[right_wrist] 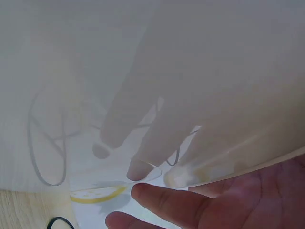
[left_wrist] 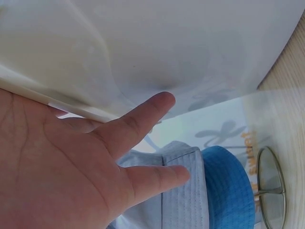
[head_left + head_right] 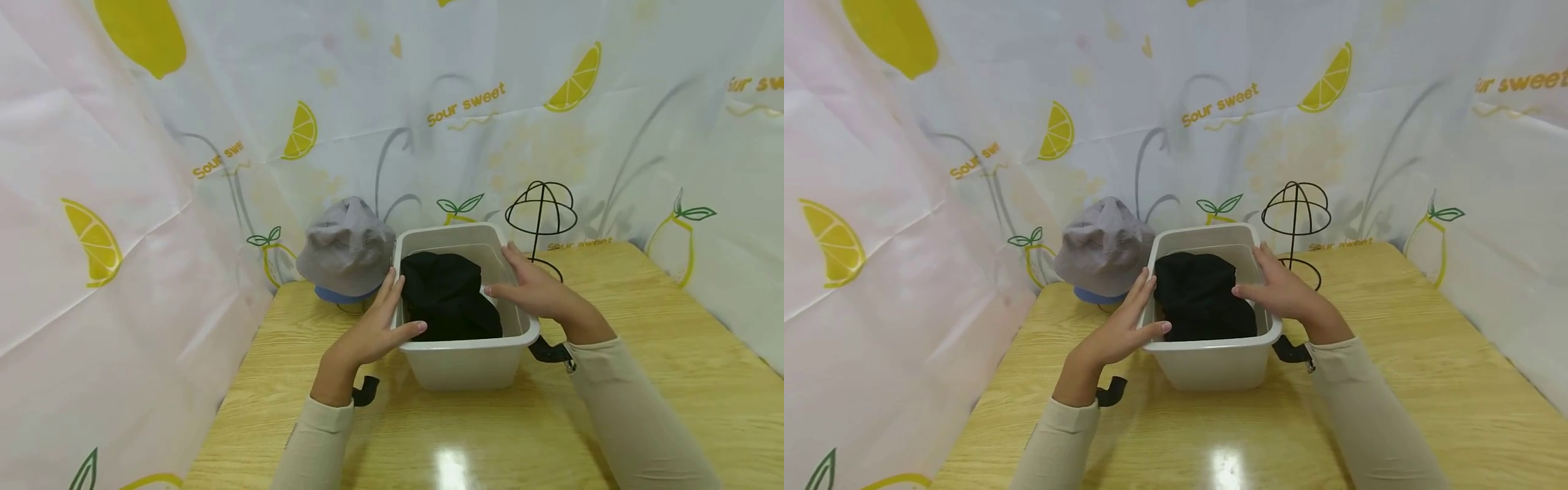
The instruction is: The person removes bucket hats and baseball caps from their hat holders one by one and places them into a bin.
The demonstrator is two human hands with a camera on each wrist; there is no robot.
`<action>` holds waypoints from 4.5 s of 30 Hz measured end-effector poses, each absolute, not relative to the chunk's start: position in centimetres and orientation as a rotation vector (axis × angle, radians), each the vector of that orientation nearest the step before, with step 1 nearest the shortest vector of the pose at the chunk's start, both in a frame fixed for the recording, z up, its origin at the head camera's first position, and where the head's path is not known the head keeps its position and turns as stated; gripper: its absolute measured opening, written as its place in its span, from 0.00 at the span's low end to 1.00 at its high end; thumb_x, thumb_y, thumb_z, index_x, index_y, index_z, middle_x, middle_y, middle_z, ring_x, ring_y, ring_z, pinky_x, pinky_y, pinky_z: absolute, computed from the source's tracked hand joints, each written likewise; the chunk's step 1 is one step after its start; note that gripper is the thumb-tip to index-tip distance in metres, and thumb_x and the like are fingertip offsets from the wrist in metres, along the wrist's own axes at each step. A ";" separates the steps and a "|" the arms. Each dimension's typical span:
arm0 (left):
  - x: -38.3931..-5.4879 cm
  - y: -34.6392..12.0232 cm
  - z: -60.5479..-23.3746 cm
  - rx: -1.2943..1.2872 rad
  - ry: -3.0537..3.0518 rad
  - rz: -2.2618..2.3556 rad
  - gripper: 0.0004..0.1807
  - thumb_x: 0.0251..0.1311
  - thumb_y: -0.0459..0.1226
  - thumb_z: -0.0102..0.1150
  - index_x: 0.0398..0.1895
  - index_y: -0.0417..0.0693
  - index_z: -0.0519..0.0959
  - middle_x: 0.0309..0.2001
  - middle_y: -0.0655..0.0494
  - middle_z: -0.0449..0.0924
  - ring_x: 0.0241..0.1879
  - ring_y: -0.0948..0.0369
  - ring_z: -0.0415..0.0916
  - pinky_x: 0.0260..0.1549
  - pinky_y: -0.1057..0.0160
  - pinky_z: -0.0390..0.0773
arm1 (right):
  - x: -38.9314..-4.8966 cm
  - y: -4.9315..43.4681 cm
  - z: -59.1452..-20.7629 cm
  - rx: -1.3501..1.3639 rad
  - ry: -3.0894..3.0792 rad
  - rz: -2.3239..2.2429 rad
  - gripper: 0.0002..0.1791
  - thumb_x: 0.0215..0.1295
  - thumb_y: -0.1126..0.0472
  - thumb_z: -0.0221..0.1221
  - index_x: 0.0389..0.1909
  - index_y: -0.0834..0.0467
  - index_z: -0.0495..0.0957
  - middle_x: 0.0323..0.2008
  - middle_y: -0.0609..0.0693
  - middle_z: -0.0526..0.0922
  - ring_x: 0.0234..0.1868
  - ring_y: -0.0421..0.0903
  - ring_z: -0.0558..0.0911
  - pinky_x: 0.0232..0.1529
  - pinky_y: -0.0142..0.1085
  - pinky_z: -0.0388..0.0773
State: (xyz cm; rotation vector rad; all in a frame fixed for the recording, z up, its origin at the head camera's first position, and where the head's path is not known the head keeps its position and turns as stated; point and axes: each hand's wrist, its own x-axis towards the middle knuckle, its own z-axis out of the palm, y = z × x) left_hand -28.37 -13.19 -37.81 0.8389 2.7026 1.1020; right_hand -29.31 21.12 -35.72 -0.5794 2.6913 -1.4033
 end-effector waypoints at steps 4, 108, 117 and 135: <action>-28.2 -13.2 -37.6 0.838 2.702 1.099 0.57 0.66 0.67 0.55 0.86 0.59 0.37 0.85 0.62 0.21 0.83 0.58 0.31 0.77 0.40 0.52 | -29.3 21.0 -36.0 -0.564 2.686 -1.404 0.51 0.74 0.48 0.61 0.85 0.50 0.38 0.83 0.64 0.28 0.78 0.75 0.50 0.57 0.68 0.77; -38.2 -17.1 -26.3 0.577 3.430 -0.383 0.25 0.69 0.53 0.63 0.57 0.44 0.85 0.82 0.44 0.54 0.83 0.40 0.39 0.72 0.25 0.28 | -28.8 20.8 -36.6 -0.616 2.772 -1.318 0.43 0.70 0.69 0.46 0.82 0.68 0.39 0.82 0.67 0.27 0.80 0.72 0.34 0.74 0.72 0.41; -38.8 -17.3 -26.0 0.665 3.606 -0.465 0.11 0.66 0.46 0.67 0.38 0.49 0.90 0.71 0.52 0.75 0.81 0.43 0.51 0.72 0.24 0.30 | -28.7 20.8 -36.3 -0.618 2.782 -1.321 0.43 0.70 0.70 0.47 0.82 0.68 0.39 0.82 0.67 0.28 0.81 0.72 0.35 0.73 0.73 0.42; -39.0 -17.4 -22.7 0.673 3.734 -0.427 0.07 0.63 0.43 0.72 0.37 0.51 0.92 0.66 0.53 0.80 0.79 0.44 0.55 0.70 0.21 0.32 | -29.2 21.1 -36.5 -0.628 2.778 -1.311 0.43 0.70 0.71 0.44 0.83 0.66 0.37 0.82 0.64 0.26 0.81 0.69 0.33 0.74 0.72 0.41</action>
